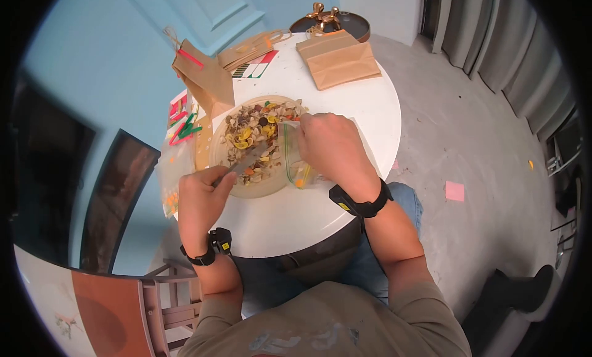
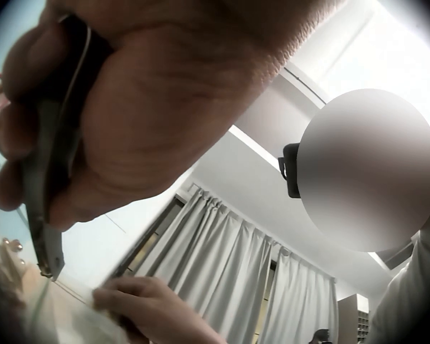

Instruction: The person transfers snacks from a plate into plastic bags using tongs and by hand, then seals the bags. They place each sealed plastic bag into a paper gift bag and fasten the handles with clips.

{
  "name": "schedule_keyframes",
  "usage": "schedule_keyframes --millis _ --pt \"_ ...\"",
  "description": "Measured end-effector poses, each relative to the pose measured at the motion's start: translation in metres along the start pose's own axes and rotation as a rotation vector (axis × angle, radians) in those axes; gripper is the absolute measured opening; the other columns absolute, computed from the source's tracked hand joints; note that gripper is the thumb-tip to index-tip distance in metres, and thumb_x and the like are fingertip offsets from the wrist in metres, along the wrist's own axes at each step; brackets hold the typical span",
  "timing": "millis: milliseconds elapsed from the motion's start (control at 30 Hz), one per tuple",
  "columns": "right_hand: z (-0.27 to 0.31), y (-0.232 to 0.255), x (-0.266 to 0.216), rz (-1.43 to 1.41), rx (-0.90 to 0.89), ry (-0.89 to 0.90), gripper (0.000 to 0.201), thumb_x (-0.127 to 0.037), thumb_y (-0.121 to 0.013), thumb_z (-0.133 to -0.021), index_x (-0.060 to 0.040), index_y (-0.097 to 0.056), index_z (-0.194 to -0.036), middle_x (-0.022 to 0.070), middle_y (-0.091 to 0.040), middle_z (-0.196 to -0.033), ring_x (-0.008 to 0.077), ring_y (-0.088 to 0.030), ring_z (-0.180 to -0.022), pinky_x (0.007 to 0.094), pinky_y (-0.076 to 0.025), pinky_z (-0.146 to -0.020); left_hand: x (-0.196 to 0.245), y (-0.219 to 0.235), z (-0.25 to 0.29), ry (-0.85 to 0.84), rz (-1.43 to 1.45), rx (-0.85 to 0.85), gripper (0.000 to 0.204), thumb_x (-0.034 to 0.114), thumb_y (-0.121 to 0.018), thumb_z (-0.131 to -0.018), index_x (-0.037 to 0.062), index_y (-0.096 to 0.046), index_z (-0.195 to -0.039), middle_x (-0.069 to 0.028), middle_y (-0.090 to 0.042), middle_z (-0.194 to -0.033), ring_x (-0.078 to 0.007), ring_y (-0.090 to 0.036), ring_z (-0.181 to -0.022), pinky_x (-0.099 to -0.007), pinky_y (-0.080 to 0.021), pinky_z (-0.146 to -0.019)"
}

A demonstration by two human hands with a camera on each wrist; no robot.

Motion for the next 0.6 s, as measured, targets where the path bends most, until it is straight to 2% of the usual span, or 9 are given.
schedule_keyframes --millis 67,167,267,333,400,433,467,533,600 --pt "0.0 0.001 0.0 -0.002 -0.004 0.002 0.022 -0.014 -0.069 -0.098 0.0009 -0.073 -0.082 0.0258 -0.071 -0.074 0.0449 -0.073 -0.072 0.0536 -0.059 -0.071 0.015 -0.008 0.0 -0.05 0.03 -0.02 0.021 0.018 -0.083 -0.096 -0.003 -0.083 -0.099 -0.0236 -0.075 -0.081 -0.0416 -0.071 -0.068 -0.0439 -0.056 -0.067" --pt "0.001 0.007 0.0 -0.003 0.019 0.013 0.023 -0.014 -0.069 -0.099 0.0014 -0.073 -0.082 0.0258 -0.071 -0.073 0.0454 -0.073 -0.071 0.0534 -0.059 -0.071 0.046 -0.045 -0.001 -0.26 -0.068 -0.109 0.024 0.022 -0.086 -0.094 -0.0009 -0.082 -0.102 -0.0241 -0.076 -0.086 -0.0466 -0.073 -0.08 -0.0498 -0.058 -0.072" --pt "0.0 0.018 0.002 -0.022 0.056 0.004 0.025 -0.015 -0.069 -0.099 0.0024 -0.072 -0.082 0.0266 -0.07 -0.073 0.0465 -0.073 -0.073 0.0537 -0.059 -0.073 0.056 -0.051 -0.004 -0.214 -0.069 -0.099 0.028 0.024 -0.087 -0.092 -0.0017 -0.081 -0.101 -0.0259 -0.075 -0.086 -0.0488 -0.072 -0.082 -0.0515 -0.058 -0.073" --pt "0.001 0.025 0.004 -0.037 0.075 0.0 0.025 -0.015 -0.069 -0.1 0.0026 -0.072 -0.082 0.027 -0.07 -0.074 0.0471 -0.073 -0.075 0.0537 -0.06 -0.074 0.053 -0.036 0.0 -0.238 -0.087 -0.067 0.029 0.023 -0.088 -0.092 -0.0026 -0.081 -0.104 -0.0244 -0.076 -0.084 -0.0426 -0.074 -0.074 -0.0469 -0.058 -0.069" --pt "0.0 0.031 0.011 -0.036 0.099 -0.004 0.025 -0.016 -0.07 -0.1 0.003 -0.073 -0.084 0.027 -0.071 -0.077 0.047 -0.073 -0.075 0.0536 -0.059 -0.074 0.042 -0.011 0.006 -0.129 0.033 -0.033 0.028 0.018 -0.088 -0.092 -0.0027 -0.082 -0.109 -0.0211 -0.077 -0.082 -0.0298 -0.073 -0.064 -0.0396 -0.056 -0.063" --pt "-0.001 0.036 0.016 -0.034 0.123 -0.004 0.025 -0.016 -0.07 -0.1 0.0033 -0.074 -0.086 0.0271 -0.072 -0.079 0.0469 -0.073 -0.076 0.0534 -0.059 -0.074 0.038 0.001 0.009 -0.131 0.037 -0.003 0.029 0.014 -0.088 -0.092 -0.0046 -0.082 -0.113 -0.014 -0.076 -0.077 -0.0142 -0.066 -0.061 -0.0324 -0.052 -0.059" --pt "-0.003 0.043 0.022 -0.025 0.117 -0.009 0.025 -0.016 -0.07 -0.1 0.0033 -0.074 -0.086 0.0271 -0.072 -0.079 0.0469 -0.073 -0.076 0.0534 -0.059 -0.074 0.034 0.007 0.013 -0.129 0.047 -0.009 0.029 0.014 -0.088 -0.092 -0.0046 -0.082 -0.113 -0.014 -0.076 -0.077 -0.0142 -0.066 -0.061 -0.0324 -0.052 -0.059" --pt "-0.003 0.076 0.05 -0.157 0.239 -0.138 0.025 -0.018 -0.072 -0.1 0.0033 -0.076 -0.089 0.0273 -0.072 -0.081 0.0472 -0.072 -0.074 0.0518 -0.057 -0.072 0.003 0.023 0.017 0.08 0.076 0.071 0.031 0.016 -0.091 -0.089 -0.0062 -0.082 -0.108 -0.0197 -0.075 -0.08 -0.026 -0.07 -0.063 -0.039 -0.055 -0.063" --pt "-0.001 0.102 0.069 -0.166 0.319 -0.207 0.025 -0.019 -0.073 -0.1 0.0038 -0.077 -0.09 0.0273 -0.071 -0.08 0.0472 -0.069 -0.072 0.05 -0.055 -0.07 -0.014 0.03 0.018 0.102 0.095 0.085 0.031 0.016 -0.091 -0.09 -0.0064 -0.082 -0.108 -0.0187 -0.074 -0.077 -0.0218 -0.067 -0.062 -0.0373 -0.054 -0.063"
Point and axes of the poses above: each hand's wrist, its own z-axis away from the middle knuckle, its own y-axis out of the back of the hand, x = y × z, the point moved 10 cm from there along -z, towards the middle knuckle
